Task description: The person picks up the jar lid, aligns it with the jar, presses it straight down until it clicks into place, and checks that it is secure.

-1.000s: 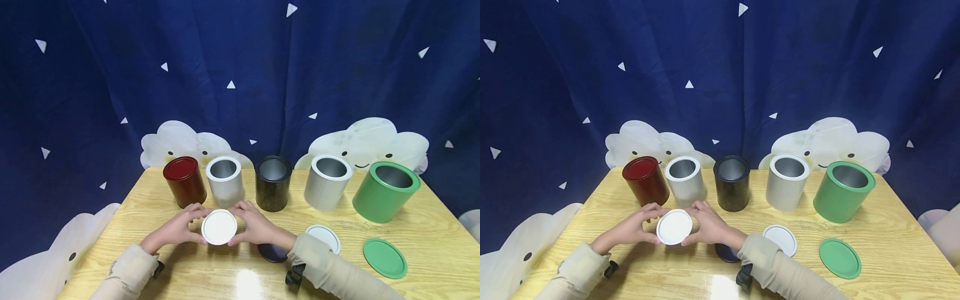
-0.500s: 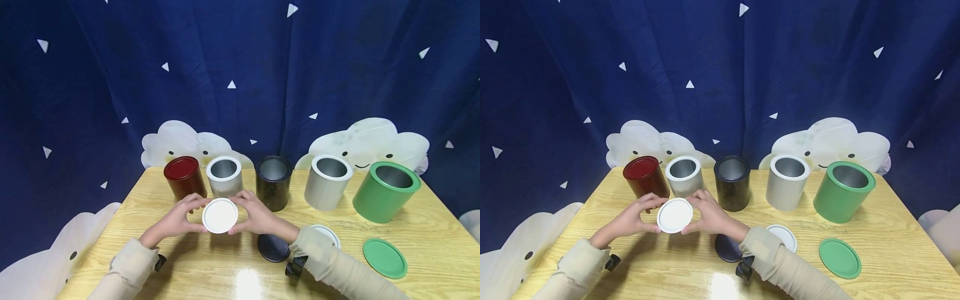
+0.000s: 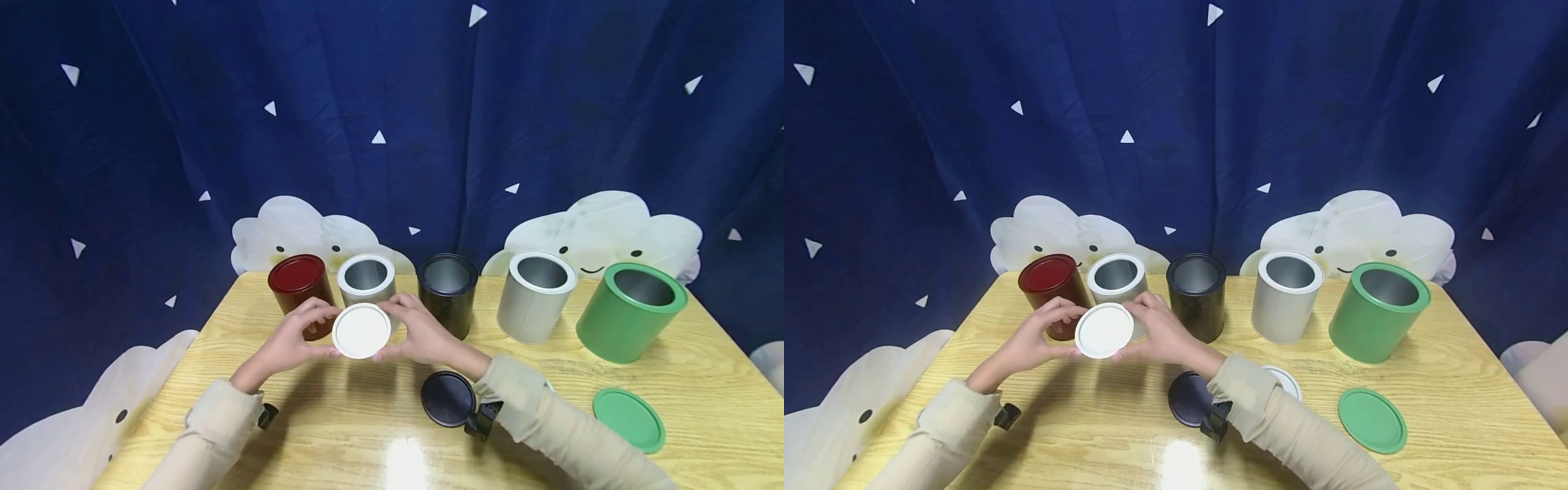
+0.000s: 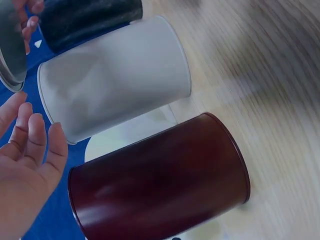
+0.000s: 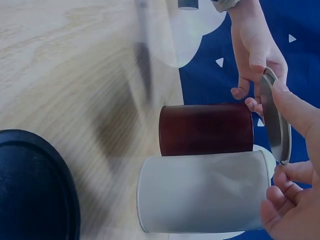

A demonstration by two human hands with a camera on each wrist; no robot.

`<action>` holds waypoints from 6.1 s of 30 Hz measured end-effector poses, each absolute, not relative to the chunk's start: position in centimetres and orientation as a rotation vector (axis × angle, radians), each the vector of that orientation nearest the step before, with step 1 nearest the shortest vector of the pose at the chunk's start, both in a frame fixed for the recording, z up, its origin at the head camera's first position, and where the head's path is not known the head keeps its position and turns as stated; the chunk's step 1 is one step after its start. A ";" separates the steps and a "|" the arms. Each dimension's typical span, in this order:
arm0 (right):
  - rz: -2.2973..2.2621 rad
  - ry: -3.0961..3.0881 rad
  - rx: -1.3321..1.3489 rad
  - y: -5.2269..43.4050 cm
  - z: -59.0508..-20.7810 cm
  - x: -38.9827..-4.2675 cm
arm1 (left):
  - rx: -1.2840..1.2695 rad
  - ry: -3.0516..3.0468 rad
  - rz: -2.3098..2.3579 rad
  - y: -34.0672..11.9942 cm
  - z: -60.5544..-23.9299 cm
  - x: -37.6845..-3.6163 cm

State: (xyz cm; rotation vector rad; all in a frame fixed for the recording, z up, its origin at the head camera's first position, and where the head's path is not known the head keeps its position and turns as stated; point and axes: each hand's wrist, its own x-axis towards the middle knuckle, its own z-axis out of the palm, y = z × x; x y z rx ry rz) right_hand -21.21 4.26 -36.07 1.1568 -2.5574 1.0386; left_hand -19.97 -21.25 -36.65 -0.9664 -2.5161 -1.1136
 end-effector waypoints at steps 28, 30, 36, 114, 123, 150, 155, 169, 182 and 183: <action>1.034 -2.529 1.060 3.8 -34.0 -23.9 | -0.874 -2.420 -1.152 -20.0 -34.8 -22.0; 1.031 -2.526 1.056 3.8 -33.9 -24.2 | -0.865 -2.432 -1.146 -20.2 -35.0 -22.7; 1.050 -2.533 1.042 3.7 -33.3 -25.1 | -0.851 -2.472 -1.138 -20.3 -34.2 -23.6; 0.687 -2.827 1.054 3.5 -33.1 -31.6 | -0.704 -2.896 -0.732 -19.4 -32.3 -29.1; 0.863 -2.693 1.057 4.8 -32.9 -30.6 | -0.758 -2.742 -0.846 -18.6 -32.7 -27.7; 1.147 -2.484 1.091 9.6 -31.2 -23.9 | -0.975 -2.436 -1.036 -16.9 -33.3 -22.4; 1.226 -2.429 1.123 10.8 -31.5 -22.7 | -1.013 -2.371 -1.050 -16.3 -34.0 -21.5; 1.161 -2.398 1.077 13.8 -33.9 -20.1 | -1.086 -2.346 -1.107 -14.2 -36.2 -18.9; 1.018 -2.407 1.080 16.8 -36.9 -18.9 | -1.189 -2.489 -1.071 -12.4 -39.1 -18.6; 1.005 -2.402 1.085 17.0 -37.2 -18.9 | -1.198 -2.501 -1.062 -12.2 -39.3 -18.6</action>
